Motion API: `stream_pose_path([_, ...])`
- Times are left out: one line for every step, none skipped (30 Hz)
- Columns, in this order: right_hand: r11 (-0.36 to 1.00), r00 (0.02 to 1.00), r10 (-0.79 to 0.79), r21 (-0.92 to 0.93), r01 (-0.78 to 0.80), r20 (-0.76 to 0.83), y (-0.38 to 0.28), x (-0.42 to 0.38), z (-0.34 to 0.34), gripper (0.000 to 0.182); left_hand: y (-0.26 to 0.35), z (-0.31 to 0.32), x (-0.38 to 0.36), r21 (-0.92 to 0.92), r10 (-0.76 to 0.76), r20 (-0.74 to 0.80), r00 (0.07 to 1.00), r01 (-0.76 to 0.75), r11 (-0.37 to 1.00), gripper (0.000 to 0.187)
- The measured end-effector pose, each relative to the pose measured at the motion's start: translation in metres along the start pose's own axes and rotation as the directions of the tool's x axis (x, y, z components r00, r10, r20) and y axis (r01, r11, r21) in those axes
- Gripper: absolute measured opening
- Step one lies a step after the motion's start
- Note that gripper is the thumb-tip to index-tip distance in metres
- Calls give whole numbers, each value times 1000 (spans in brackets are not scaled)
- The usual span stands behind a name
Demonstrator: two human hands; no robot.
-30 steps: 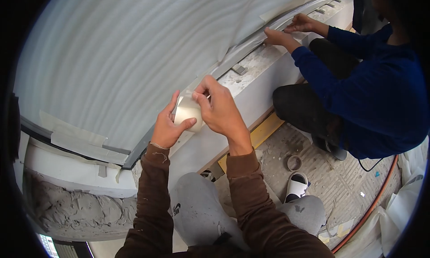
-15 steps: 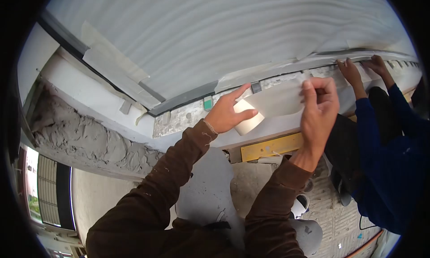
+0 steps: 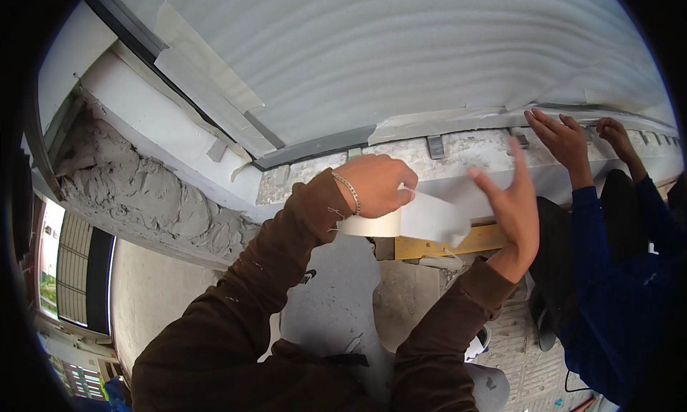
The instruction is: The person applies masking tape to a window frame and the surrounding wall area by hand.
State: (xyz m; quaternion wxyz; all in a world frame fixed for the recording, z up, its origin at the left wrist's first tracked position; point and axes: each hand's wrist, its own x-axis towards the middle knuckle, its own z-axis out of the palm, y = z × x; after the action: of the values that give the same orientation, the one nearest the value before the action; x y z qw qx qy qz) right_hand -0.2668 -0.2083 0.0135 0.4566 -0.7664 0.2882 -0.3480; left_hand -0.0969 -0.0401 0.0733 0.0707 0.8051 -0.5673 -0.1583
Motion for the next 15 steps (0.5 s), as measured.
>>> stream_pose_path([993, 968, -78, 108, 54, 239, -10, 0, 8, 72, 2, 3, 1, 29, -6, 80, 997, 3, 1000, 26])
stream_pose_path([972, 874, -173, 224, 76, 454, -18, -1, 15, 71, 3, 4, 4, 59, -14, 162, 987, 5, 998, 25])
stream_pose_path([973, 775, -158, 231, 16, 612, -19, 0, 28, 69, 7, 0, 7, 121, -48, 229, 972, 21, 992, 25])
stream_pose_path([918, 714, -192, 380, -113, 674, -17, -1, 42, 56, 5, -1, 9, 121, -45, 232, 972, 17, 993, 25])
stream_pose_path([935, 698, -159, 333, -120, 698, -5, 0, 50, 47, 3, -2, 11, 132, -82, 222, 972, 53, 990, 25])
stream_pose_path([951, 686, -121, 283, -129, 718, 6, 2, 56, 38, 1, -1, 12, 144, -113, 214, 970, 83, 986, 26])
stream_pose_path([951, 698, -103, 276, -140, 708, 12, 4, 62, 38, -1, -5, 7, 15, -45, 155, 987, 43, 999, 28])
stream_pose_path([940, 679, -74, 278, -197, 730, 16, 5, 70, 31, -5, -7, 7, 0, -15, 146, 989, 15, 1000, 29])
stream_pose_path([927, 660, -43, 277, -255, 750, 17, 6, 73, 24, -10, -8, 9, -17, 19, 136, 991, -17, 1000, 30])
stream_pose_path([926, 675, -18, 266, -267, 738, 15, 9, 74, 24, -10, -11, 6, -14, 65, 49, 997, -64, 998, 31])
stream_pose_path([934, 704, -26, 269, -237, 709, 17, 9, 70, 21, -10, -18, 10, -47, -24, 123, 992, 30, 998, 31])
stream_pose_path([939, 719, -63, 286, -192, 692, 15, 10, 73, 19, -14, -17, 7, -49, 15, 54, 998, -12, 999, 31])
stream_pose_path([938, 725, -56, 285, -198, 687, 13, 9, 71, 19, -16, -18, 6, -40, 26, 34, 999, -25, 999, 31])
stream_pose_path([901, 752, -77, 368, -229, 654, 11, 7, 70, 17, -17, -19, 5, -31, 35, 13, 999, -34, 999, 31])
stream_pose_path([856, 780, -95, 450, -253, 619, 10, 7, 68, 15, -18, -20, 5, -31, 39, 17, 999, -38, 999, 31])
